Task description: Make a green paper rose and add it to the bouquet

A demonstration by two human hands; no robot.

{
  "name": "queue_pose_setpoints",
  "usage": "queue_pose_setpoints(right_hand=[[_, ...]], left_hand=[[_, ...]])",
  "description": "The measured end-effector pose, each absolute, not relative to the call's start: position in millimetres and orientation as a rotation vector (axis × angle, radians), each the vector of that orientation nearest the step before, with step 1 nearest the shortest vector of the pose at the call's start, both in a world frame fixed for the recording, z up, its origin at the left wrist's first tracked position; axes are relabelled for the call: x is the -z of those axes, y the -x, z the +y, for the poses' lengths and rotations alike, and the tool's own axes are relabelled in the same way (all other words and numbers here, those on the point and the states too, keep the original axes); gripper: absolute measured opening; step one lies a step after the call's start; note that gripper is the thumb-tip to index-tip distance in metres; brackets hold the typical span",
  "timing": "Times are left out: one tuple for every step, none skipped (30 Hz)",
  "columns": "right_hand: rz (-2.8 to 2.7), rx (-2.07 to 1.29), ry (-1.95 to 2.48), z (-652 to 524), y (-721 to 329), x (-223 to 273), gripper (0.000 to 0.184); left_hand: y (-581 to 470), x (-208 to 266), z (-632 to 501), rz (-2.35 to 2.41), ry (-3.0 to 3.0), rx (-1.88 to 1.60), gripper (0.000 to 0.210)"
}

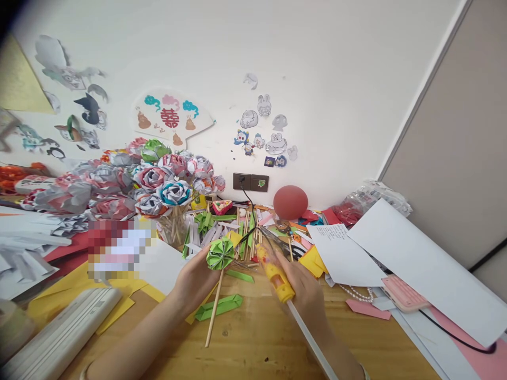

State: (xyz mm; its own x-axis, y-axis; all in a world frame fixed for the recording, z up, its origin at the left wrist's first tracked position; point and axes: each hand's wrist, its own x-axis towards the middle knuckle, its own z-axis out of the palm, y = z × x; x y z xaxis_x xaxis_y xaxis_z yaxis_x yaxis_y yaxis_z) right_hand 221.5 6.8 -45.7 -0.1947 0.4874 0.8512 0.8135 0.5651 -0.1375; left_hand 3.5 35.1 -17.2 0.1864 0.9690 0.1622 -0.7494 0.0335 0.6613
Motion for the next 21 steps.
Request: queue_pose_setpoints(right_hand=[[-1.840,0.382,1.089,4,-221,45,0.040],[-1.837,0.332,1.115,0,-221,45,0.039],[-1.835,0.286,1.133,-4,-221,44,0.038],[-1.832,0.250,1.142,-7,-220,43,0.037],[-1.828,0.230,1.143,-11,-220,42,0.035],[-1.824,0.225,1.142,-13,-220,42,0.034],[-1.824,0.239,1.133,-15,-220,41,0.032],[-1.827,0.266,1.109,-16,-220,41,0.031],[-1.834,0.297,1.075,-17,-220,42,0.031],[-1.844,0.324,1.038,-17,-220,43,0.030],[-1.856,0.339,1.008,-16,-221,45,0.030],[-1.866,0.342,0.986,-15,-221,47,0.030],[-1.874,0.338,0.972,-14,-220,49,0.031],[-1.878,0.327,0.972,-14,-219,51,0.032],[-1.881,0.316,0.977,-13,-218,52,0.032],[-1.883,0.309,0.977,-13,-217,53,0.033],[-1.886,0.306,0.973,-13,-215,52,0.033],[-1.892,0.307,0.963,-14,-213,51,0.032],[-1.901,0.308,0.953,-14,-210,48,0.031],[-1.915,0.309,0.934,-15,-209,45,0.031],[-1.925,0.309,0.915,-16,-207,42,0.032]], left_hand=[[-4,18,35,0.385,-0.727,-1.369,0.019],[-4,18,36,0.390,-0.727,-1.368,0.019],[-4,18,36,0.389,-0.722,-1.367,0.019],[-4,19,36,0.384,-0.711,-1.365,0.019],[-4,19,37,0.379,-0.696,-1.362,0.019],[-4,19,37,0.375,-0.680,-1.357,0.018],[-4,19,37,0.374,-0.665,-1.352,0.018],[-4,19,38,0.377,-0.652,-1.345,0.018],[-4,19,38,0.382,-0.643,-1.340,0.018],[-4,19,38,0.387,-0.637,-1.336,0.018],[-5,19,38,0.390,-0.636,-1.334,0.018],[-5,19,37,0.393,-0.641,-1.333,0.017],[-5,20,37,0.396,-0.651,-1.334,0.017],[-5,20,37,0.400,-0.666,-1.336,0.017],[-5,20,37,0.405,-0.684,-1.336,0.018],[-5,21,36,0.410,-0.705,-1.333,0.019],[-5,21,36,0.415,-0.726,-1.325,0.021],[-5,21,36,0.420,-0.744,-1.314,0.023],[-4,22,36,0.423,-0.759,-1.303,0.024],[-4,22,36,0.425,-0.774,-1.292,0.025],[-4,23,36,0.423,-0.788,-1.286,0.026]])
